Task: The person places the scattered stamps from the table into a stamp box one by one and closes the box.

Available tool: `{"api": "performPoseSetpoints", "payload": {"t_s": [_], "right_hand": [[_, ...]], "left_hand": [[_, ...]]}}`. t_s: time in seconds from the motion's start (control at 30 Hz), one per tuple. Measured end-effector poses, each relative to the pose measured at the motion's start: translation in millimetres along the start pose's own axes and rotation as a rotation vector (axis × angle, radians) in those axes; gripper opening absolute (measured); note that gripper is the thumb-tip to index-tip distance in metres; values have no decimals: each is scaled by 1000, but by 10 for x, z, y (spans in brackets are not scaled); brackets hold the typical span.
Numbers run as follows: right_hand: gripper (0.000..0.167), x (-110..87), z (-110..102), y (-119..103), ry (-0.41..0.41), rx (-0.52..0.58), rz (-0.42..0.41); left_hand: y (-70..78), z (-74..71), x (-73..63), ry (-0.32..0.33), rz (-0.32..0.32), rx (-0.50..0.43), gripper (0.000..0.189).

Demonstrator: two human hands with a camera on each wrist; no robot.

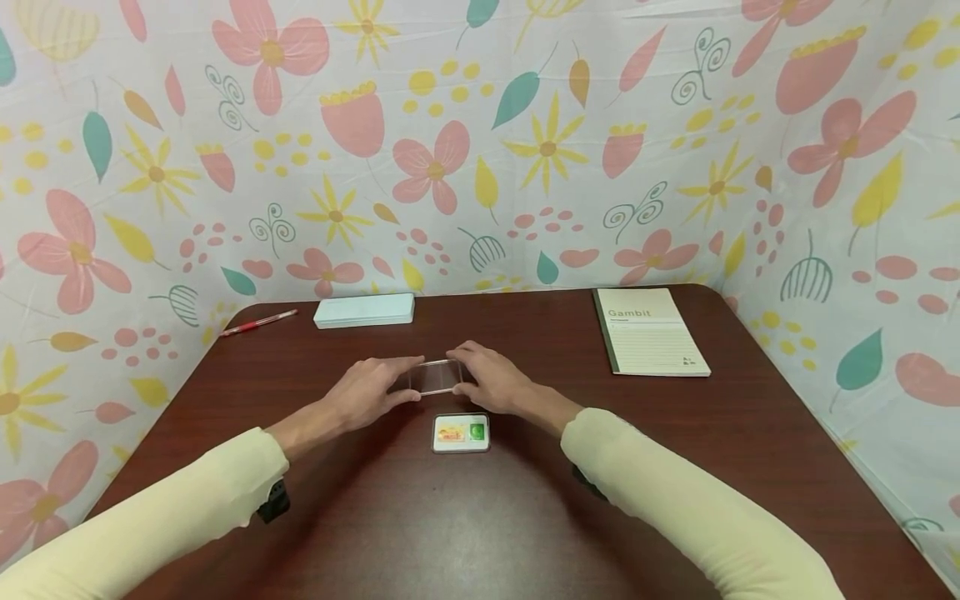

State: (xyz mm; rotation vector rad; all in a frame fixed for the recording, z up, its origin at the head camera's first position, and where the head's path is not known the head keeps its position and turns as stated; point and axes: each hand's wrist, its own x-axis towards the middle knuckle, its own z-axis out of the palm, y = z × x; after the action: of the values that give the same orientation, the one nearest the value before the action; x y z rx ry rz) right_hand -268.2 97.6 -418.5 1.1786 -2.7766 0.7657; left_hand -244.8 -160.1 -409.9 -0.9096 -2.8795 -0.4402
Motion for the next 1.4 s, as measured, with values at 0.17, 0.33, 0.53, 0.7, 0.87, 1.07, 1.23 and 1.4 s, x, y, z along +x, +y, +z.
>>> {"api": "performPoseSetpoints", "payload": {"t_s": [0.17, 0.33, 0.53, 0.7, 0.87, 1.07, 1.23, 1.4], "right_hand": [[58, -94, -49, 3, -27, 11, 12], [58, -187, -96, -17, -44, 12, 30], [57, -293, -125, -18, -31, -2, 7], [58, -370, -133, -30, -41, 15, 11], [60, -445, -134, -60, -60, 29, 28], [58, -514, -122, -79, -77, 32, 20], [58, -564, -100, -86, -89, 26, 15], [58, -629, -82, -90, -101, 31, 23]], "left_hand": [[24, 26, 5, 5, 34, -14, 59], [59, 38, 8, 6, 68, -40, 60], [106, 44, -6, 10, 102, -58, 61], [141, 63, -16, 6, 120, -64, 61], [171, 91, -37, -4, 146, -70, 59], [206, 110, -80, -27, 164, -76, 60], [227, 132, -115, -24, 192, -72, 60], [258, 163, -147, -26, 209, -85, 59]]}}
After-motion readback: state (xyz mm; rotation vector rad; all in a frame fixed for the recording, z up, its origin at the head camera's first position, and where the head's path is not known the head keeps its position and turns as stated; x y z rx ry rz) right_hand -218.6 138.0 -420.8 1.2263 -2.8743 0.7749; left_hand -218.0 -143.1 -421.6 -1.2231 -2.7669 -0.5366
